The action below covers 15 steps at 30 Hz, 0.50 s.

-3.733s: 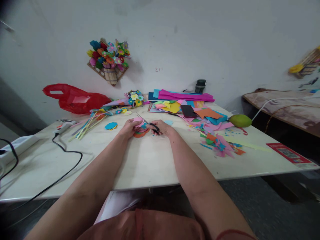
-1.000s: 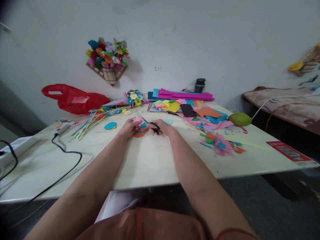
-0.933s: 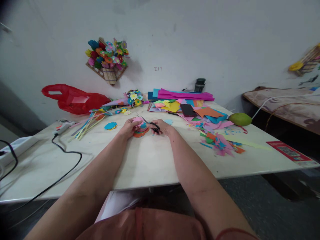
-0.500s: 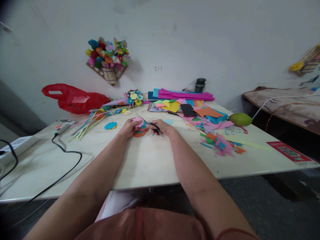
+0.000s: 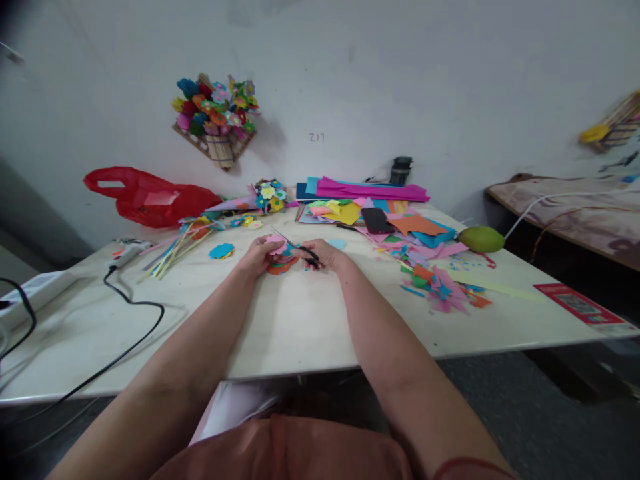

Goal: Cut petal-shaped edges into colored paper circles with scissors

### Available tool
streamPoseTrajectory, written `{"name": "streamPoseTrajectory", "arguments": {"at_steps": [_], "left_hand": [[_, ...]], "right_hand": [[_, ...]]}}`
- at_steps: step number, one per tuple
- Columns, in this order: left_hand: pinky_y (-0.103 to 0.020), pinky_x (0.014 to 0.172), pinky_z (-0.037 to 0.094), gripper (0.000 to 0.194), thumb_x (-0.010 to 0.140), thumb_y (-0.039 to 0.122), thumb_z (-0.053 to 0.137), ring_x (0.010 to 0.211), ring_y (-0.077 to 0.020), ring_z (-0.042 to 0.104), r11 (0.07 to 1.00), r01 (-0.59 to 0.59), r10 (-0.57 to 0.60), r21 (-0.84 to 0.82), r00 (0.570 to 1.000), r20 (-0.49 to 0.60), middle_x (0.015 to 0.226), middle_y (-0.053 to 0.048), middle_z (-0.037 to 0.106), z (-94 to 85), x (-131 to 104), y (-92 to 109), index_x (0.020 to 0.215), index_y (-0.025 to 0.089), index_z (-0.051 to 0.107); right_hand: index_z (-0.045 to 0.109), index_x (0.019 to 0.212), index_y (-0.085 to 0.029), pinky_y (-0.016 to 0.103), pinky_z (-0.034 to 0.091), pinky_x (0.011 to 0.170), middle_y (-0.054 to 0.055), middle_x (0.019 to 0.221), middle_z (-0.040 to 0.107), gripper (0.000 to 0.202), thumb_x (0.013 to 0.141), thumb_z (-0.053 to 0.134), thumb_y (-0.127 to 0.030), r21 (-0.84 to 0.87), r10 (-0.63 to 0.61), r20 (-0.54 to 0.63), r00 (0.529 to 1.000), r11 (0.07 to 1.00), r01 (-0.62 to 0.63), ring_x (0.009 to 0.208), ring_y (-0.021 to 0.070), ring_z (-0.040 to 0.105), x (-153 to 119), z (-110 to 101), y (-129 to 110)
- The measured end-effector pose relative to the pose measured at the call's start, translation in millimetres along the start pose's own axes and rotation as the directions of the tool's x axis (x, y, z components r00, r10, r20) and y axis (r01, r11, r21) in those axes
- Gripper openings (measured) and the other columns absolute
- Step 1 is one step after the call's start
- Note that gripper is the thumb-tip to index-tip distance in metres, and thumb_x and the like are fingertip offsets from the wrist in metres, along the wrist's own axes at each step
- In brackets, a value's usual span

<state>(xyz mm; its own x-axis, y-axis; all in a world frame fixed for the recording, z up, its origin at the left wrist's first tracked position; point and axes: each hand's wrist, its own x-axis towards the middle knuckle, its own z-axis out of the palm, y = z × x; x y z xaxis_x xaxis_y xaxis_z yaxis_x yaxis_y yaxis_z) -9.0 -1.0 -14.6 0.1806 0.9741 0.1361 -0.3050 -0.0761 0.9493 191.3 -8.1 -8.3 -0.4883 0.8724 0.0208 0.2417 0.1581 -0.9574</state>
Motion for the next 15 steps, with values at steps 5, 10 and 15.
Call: {"name": "streamPoseTrajectory", "arguments": {"at_steps": [5, 10, 15], "left_hand": [[-0.022, 0.047, 0.037, 0.031, 0.054, 0.024, 0.086, 0.047, -0.0078, 0.048, 1.0, 0.0, 0.0, 0.0, 1.0, -0.005, 0.057, -0.001, 0.059, 0.6, -1.1, 1.2, 0.068, 0.013, 0.06], [-0.021, 0.048, 0.038, 0.03, 0.055, 0.024, 0.086, 0.048, -0.008, 0.048, 1.0, 0.007, -0.007, 0.0, 1.0, -0.005, 0.057, -0.001, 0.059, 2.3, -2.6, 2.7, 0.067, 0.013, 0.06], [-0.022, 0.051, 0.041, 0.032, 0.052, 0.022, 0.087, 0.05, -0.0092, 0.052, 0.999, 0.015, -0.015, -0.031, 1.0, -0.006, 0.058, -0.002, 0.061, 3.6, -3.3, 3.2, 0.067, 0.012, 0.061]], "right_hand": [[0.055, 0.067, -0.016, 0.016, 0.022, 0.03, -0.003, 0.05, 0.059, 0.028, 0.084, 0.071, -0.033, -0.004, 0.027, -0.012, 1.0, 1.0, -0.027, 0.035, 0.0055, 0.047, -1.6, 2.2, -4.1], [0.056, 0.068, -0.016, 0.016, 0.023, 0.03, -0.003, 0.049, 0.058, 0.027, 0.084, 0.071, -0.031, 0.002, 0.042, -0.022, 0.999, 0.999, -0.042, 0.035, 0.0052, 0.045, -2.8, 2.5, -7.1], [0.055, 0.067, -0.016, 0.016, 0.023, 0.031, -0.003, 0.049, 0.057, 0.027, 0.083, 0.072, -0.029, 0.0, 0.038, -0.031, 0.999, 0.999, -0.038, 0.035, 0.005, 0.045, -4.9, 3.1, -10.8]]}}
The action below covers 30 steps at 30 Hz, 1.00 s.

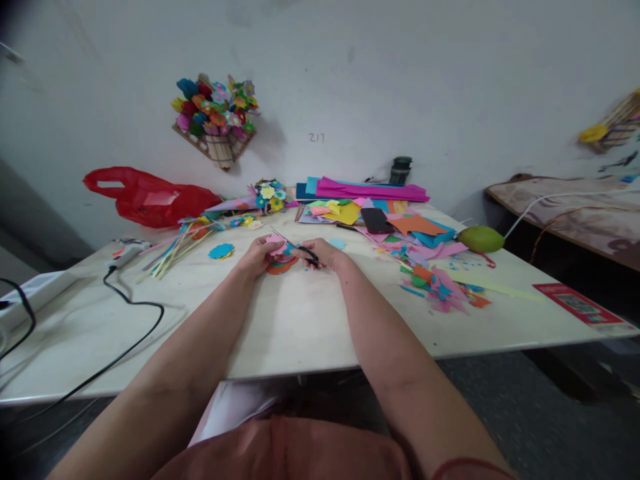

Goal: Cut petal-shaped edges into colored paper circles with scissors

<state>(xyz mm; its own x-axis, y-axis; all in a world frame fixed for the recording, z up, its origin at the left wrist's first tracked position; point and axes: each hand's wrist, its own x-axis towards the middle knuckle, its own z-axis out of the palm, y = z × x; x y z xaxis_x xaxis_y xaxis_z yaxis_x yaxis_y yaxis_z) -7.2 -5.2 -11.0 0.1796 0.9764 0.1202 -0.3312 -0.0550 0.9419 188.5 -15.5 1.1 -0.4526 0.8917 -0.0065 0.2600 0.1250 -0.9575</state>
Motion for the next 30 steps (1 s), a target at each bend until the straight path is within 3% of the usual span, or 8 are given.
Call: {"name": "streamPoseTrajectory", "arguments": {"at_steps": [9, 30], "left_hand": [[-0.025, 0.052, 0.045, 0.027, 0.053, 0.016, 0.084, 0.051, -0.0108, 0.054, 0.999, 0.04, -0.041, -0.017, 0.999, -0.02, 0.059, -0.002, 0.062, -1.5, 1.1, 0.7, 0.068, 0.012, 0.062], [-0.025, 0.053, 0.045, 0.034, 0.051, 0.024, 0.084, 0.048, -0.0106, 0.054, 0.998, -0.056, 0.056, 0.006, 0.998, 0.001, 0.051, 0.001, 0.056, -4.0, 2.7, -1.0, 0.06, 0.015, 0.052]], "right_hand": [[0.055, 0.065, -0.015, 0.016, 0.023, 0.031, -0.004, 0.048, 0.056, 0.028, 0.083, 0.072, -0.03, -0.002, -0.004, -0.01, 1.0, 1.0, 0.004, 0.035, 0.0045, 0.045, -1.5, 0.3, -2.1], [0.057, 0.066, -0.015, 0.017, 0.02, 0.033, -0.003, 0.048, 0.056, 0.027, 0.081, 0.072, -0.031, 0.01, 0.009, -0.016, 1.0, 1.0, -0.009, 0.036, 0.0052, 0.044, 1.0, -0.9, 0.2]]}}
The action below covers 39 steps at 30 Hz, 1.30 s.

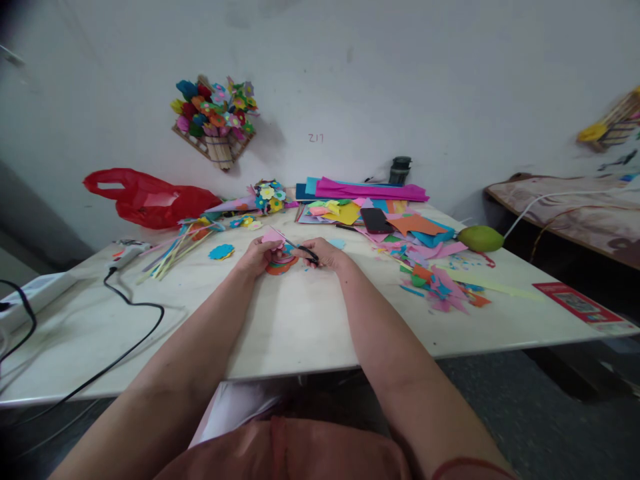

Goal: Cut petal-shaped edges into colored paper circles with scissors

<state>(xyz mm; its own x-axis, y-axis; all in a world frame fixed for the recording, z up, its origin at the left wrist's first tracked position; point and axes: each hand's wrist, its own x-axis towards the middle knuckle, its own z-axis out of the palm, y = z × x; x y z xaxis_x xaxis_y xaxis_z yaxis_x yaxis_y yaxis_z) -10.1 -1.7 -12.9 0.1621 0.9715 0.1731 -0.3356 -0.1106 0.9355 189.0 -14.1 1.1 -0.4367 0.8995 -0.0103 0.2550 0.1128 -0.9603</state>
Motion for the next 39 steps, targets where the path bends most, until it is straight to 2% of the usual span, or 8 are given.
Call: {"name": "streamPoseTrajectory", "arguments": {"at_steps": [10, 20, 30, 39], "left_hand": [[-0.026, 0.053, 0.044, 0.029, 0.053, 0.021, 0.082, 0.048, -0.0105, 0.052, 1.0, 0.02, -0.02, -0.005, 1.0, -0.022, 0.052, 0.002, 0.054, 0.0, 1.1, -0.1, 0.062, 0.015, 0.056], [-0.028, 0.055, 0.046, 0.028, 0.053, 0.025, 0.085, 0.048, -0.0119, 0.053, 0.999, 0.032, -0.032, 0.008, 0.999, -0.019, 0.051, -0.001, 0.059, -1.8, 1.8, -0.5, 0.063, 0.013, 0.063], [-0.028, 0.055, 0.046, 0.023, 0.056, 0.02, 0.082, 0.047, -0.0122, 0.054, 0.999, 0.038, -0.039, -0.007, 0.998, -0.043, 0.051, -0.002, 0.058, -0.5, 1.5, 0.1, 0.062, 0.012, 0.061], [-0.026, 0.053, 0.05, 0.025, 0.059, 0.017, 0.083, 0.049, -0.0119, 0.057, 0.991, 0.132, -0.132, 0.006, 0.991, -0.011, 0.058, -0.004, 0.063, 2.6, -1.7, 2.2, 0.068, 0.011, 0.062]], "right_hand": [[0.055, 0.063, -0.016, 0.018, 0.021, 0.034, -0.003, 0.048, 0.055, 0.031, 0.079, 0.072, -0.035, -0.015, -0.014, -0.002, 1.0, 1.0, 0.014, 0.036, 0.0055, 0.042, -0.8, 0.6, -0.7], [0.057, 0.065, -0.015, 0.017, 0.019, 0.034, -0.004, 0.048, 0.055, 0.029, 0.075, 0.074, -0.036, 0.012, -0.008, 0.015, 1.0, 1.0, 0.008, 0.035, 0.0054, 0.042, 1.1, 0.2, 2.0], [0.058, 0.066, -0.015, 0.017, 0.02, 0.032, -0.003, 0.048, 0.055, 0.027, 0.079, 0.074, -0.033, -0.005, -0.008, 0.007, 1.0, 1.0, 0.008, 0.035, 0.005, 0.043, -1.0, 0.9, 0.3], [0.057, 0.066, -0.015, 0.016, 0.021, 0.032, -0.003, 0.049, 0.056, 0.03, 0.082, 0.073, -0.033, 0.027, -0.014, 0.011, 1.0, 1.0, 0.013, 0.035, 0.004, 0.044, -0.2, 0.5, 1.2]]}}
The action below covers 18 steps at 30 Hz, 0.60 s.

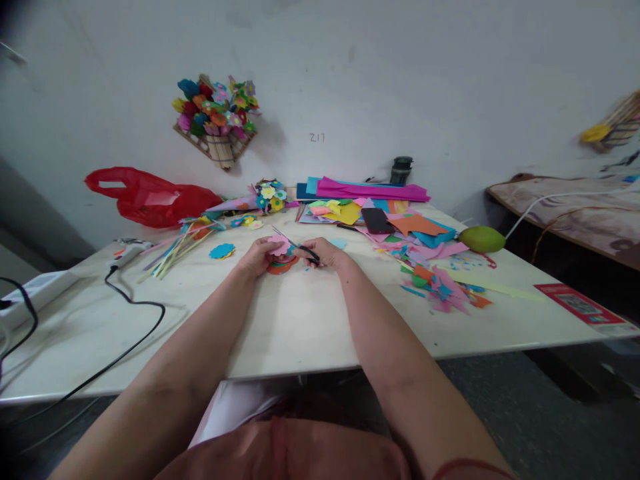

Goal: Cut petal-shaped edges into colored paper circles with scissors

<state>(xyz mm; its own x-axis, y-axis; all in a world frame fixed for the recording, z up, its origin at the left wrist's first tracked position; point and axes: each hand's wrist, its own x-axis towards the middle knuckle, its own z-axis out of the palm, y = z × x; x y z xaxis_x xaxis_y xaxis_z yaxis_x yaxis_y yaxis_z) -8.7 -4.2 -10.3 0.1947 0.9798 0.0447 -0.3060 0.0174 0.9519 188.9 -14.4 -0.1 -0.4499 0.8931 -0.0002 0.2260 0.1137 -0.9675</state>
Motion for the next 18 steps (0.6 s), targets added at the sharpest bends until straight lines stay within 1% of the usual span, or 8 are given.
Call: {"name": "streamPoseTrajectory", "arguments": {"at_steps": [4, 9, 15, 18], "left_hand": [[-0.025, 0.052, 0.05, 0.024, 0.059, 0.017, 0.084, 0.049, -0.011, 0.056, 1.0, -0.008, 0.008, -0.003, 1.0, 0.001, 0.058, -0.004, 0.063, -0.1, -0.3, 0.3, 0.067, 0.011, 0.063], [-0.026, 0.052, 0.05, 0.024, 0.06, 0.02, 0.084, 0.048, -0.0118, 0.056, 1.0, -0.019, 0.018, -0.021, 1.0, -0.006, 0.059, -0.005, 0.063, -1.2, 0.7, -0.7, 0.067, 0.01, 0.063], [-0.026, 0.055, 0.051, 0.025, 0.06, 0.02, 0.085, 0.051, -0.0125, 0.059, 0.999, -0.039, 0.039, -0.023, 0.999, -0.015, 0.06, -0.005, 0.064, -3.0, 1.1, -2.4, 0.068, 0.01, 0.064], [-0.026, 0.054, 0.049, 0.027, 0.059, 0.023, 0.087, 0.051, -0.0125, 0.059, 0.999, -0.054, 0.054, 0.0, 0.998, -0.015, 0.061, -0.006, 0.066, -3.6, 0.6, -2.8, 0.068, 0.01, 0.066]], "right_hand": [[0.057, 0.066, -0.014, 0.016, 0.02, 0.032, -0.003, 0.049, 0.056, 0.03, 0.081, 0.074, -0.034, -0.001, 0.005, -0.003, 1.0, 1.0, -0.005, 0.035, 0.0042, 0.044, 0.6, -0.6, 1.3], [0.056, 0.065, -0.015, 0.016, 0.02, 0.032, -0.003, 0.049, 0.056, 0.032, 0.081, 0.073, -0.036, -0.006, -0.02, 0.014, 1.0, 1.0, 0.02, 0.036, 0.0045, 0.044, 1.2, -1.7, 3.2], [0.059, 0.069, -0.015, 0.017, 0.022, 0.032, -0.003, 0.051, 0.058, 0.029, 0.079, 0.076, -0.036, 0.04, -0.042, -0.056, 0.998, 0.998, 0.045, 0.037, 0.0047, 0.044, 4.3, -4.0, 6.9], [0.06, 0.071, -0.014, 0.017, 0.022, 0.032, -0.003, 0.052, 0.059, 0.028, 0.08, 0.076, -0.035, 0.053, -0.03, -0.064, 0.998, 0.998, 0.033, 0.037, 0.0046, 0.044, 5.3, -5.1, 7.8]]}}
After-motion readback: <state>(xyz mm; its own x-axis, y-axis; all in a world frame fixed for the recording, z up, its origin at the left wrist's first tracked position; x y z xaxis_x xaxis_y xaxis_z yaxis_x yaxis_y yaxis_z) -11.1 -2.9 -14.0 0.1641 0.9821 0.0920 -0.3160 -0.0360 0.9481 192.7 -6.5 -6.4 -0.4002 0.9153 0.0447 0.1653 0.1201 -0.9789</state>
